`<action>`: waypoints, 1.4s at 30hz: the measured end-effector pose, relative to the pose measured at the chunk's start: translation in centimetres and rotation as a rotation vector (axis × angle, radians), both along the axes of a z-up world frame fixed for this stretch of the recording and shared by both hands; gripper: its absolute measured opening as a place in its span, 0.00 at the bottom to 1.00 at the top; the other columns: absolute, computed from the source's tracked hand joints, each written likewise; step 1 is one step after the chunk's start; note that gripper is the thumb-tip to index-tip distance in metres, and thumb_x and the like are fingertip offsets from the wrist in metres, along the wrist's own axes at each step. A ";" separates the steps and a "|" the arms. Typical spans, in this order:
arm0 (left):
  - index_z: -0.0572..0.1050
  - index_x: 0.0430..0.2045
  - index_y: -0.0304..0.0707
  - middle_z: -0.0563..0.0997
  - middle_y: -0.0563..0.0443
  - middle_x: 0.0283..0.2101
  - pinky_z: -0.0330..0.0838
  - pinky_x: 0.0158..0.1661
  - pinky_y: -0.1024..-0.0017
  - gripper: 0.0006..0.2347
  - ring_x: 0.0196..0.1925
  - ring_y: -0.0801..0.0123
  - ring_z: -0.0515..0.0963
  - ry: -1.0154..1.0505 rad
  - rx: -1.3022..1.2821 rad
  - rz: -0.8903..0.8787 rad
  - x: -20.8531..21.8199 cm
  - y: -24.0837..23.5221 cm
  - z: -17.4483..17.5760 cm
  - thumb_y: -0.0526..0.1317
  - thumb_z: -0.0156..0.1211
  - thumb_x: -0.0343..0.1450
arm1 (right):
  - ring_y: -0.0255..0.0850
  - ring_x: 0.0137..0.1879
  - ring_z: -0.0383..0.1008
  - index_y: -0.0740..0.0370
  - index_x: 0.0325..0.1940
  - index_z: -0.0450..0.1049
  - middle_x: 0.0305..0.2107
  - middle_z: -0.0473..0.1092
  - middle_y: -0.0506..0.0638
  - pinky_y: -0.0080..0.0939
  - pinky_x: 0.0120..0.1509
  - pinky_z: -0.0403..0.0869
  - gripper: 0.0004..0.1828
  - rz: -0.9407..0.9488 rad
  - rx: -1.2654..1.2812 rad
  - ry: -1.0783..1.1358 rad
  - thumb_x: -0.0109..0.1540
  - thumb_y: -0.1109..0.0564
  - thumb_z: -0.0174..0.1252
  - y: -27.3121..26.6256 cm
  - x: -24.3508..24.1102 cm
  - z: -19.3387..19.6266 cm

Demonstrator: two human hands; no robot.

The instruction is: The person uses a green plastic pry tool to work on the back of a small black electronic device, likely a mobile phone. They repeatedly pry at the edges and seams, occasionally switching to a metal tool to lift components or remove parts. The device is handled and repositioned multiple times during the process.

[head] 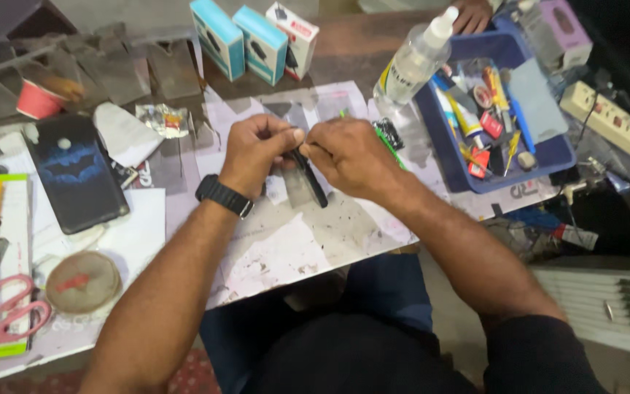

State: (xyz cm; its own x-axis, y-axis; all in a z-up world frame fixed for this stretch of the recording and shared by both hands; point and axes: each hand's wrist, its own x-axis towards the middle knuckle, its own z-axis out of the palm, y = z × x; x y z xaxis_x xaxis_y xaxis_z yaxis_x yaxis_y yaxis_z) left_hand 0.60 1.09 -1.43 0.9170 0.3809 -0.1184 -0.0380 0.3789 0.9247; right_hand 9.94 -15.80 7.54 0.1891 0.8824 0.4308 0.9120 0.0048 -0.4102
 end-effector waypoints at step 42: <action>0.68 0.65 0.24 0.76 0.33 0.60 0.75 0.64 0.53 0.26 0.63 0.49 0.79 -0.569 -0.575 -0.531 -0.9 1.7 -0.7 0.38 0.70 0.74 | 0.30 0.26 0.71 0.67 0.56 0.75 0.32 0.75 0.48 0.32 0.28 0.70 0.17 -0.339 -0.101 1.114 0.64 0.58 0.54 -6.5 -1.9 -3.8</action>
